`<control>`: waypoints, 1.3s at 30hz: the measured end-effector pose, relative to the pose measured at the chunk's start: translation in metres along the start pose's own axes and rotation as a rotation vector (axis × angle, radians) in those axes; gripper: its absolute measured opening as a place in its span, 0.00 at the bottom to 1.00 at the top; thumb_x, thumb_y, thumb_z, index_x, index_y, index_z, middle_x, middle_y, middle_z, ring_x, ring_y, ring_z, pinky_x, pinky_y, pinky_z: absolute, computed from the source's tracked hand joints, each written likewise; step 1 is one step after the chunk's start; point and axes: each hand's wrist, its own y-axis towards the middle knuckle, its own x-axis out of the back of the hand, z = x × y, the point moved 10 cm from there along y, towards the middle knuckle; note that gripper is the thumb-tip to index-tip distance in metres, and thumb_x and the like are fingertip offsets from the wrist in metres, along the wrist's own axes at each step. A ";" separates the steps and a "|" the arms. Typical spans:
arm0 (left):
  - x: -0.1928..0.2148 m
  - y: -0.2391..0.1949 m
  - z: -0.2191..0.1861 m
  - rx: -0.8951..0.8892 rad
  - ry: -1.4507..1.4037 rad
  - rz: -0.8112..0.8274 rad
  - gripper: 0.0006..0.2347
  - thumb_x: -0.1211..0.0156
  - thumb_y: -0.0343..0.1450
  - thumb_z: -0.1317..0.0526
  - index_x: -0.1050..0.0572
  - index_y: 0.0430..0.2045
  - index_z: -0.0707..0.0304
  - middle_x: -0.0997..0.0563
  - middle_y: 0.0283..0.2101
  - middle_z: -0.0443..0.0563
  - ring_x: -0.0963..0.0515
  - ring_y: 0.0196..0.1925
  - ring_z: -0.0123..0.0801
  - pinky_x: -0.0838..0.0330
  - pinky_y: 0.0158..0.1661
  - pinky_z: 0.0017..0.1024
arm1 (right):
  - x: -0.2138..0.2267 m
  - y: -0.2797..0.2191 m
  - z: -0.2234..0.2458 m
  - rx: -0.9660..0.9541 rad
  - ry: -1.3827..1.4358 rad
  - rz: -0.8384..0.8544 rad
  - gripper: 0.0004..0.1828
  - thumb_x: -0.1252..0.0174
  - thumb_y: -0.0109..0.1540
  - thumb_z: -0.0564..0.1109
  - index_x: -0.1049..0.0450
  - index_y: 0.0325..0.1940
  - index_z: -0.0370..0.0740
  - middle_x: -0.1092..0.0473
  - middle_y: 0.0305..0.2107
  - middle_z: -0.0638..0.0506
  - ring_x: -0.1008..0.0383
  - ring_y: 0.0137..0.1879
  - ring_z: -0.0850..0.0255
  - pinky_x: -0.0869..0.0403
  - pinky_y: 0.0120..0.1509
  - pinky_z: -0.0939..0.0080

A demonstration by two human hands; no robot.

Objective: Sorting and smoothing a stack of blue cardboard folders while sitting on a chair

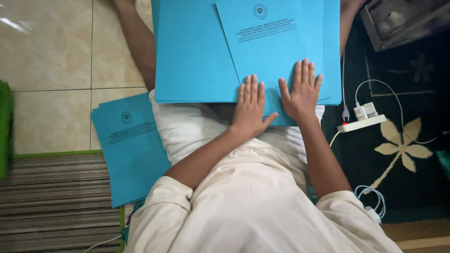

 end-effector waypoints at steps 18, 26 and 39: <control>-0.015 0.109 0.066 0.091 -0.079 0.299 0.40 0.74 0.77 0.34 0.61 0.75 0.73 0.67 0.78 0.69 0.70 0.80 0.53 0.73 0.75 0.48 | 0.014 -0.029 0.026 -0.105 -0.097 0.099 0.56 0.64 0.68 0.77 0.58 0.81 0.28 0.62 0.77 0.31 0.68 0.82 0.37 0.63 0.78 0.27; -0.037 0.222 0.140 0.209 -0.070 0.243 0.40 0.75 0.78 0.33 0.63 0.76 0.72 0.69 0.78 0.66 0.72 0.80 0.50 0.75 0.77 0.45 | 0.011 -0.028 0.025 -0.120 -0.118 0.136 0.55 0.65 0.67 0.78 0.61 0.81 0.31 0.64 0.78 0.33 0.69 0.83 0.38 0.63 0.79 0.27; 0.021 0.055 0.053 -0.048 -0.091 -0.112 0.38 0.47 0.74 0.39 0.39 0.66 0.83 0.43 0.73 0.78 0.46 0.77 0.64 0.54 0.74 0.54 | 0.020 -0.034 0.029 -0.039 -0.140 -0.057 0.54 0.50 0.67 0.74 0.48 0.77 0.24 0.51 0.73 0.25 0.53 0.79 0.30 0.54 0.75 0.22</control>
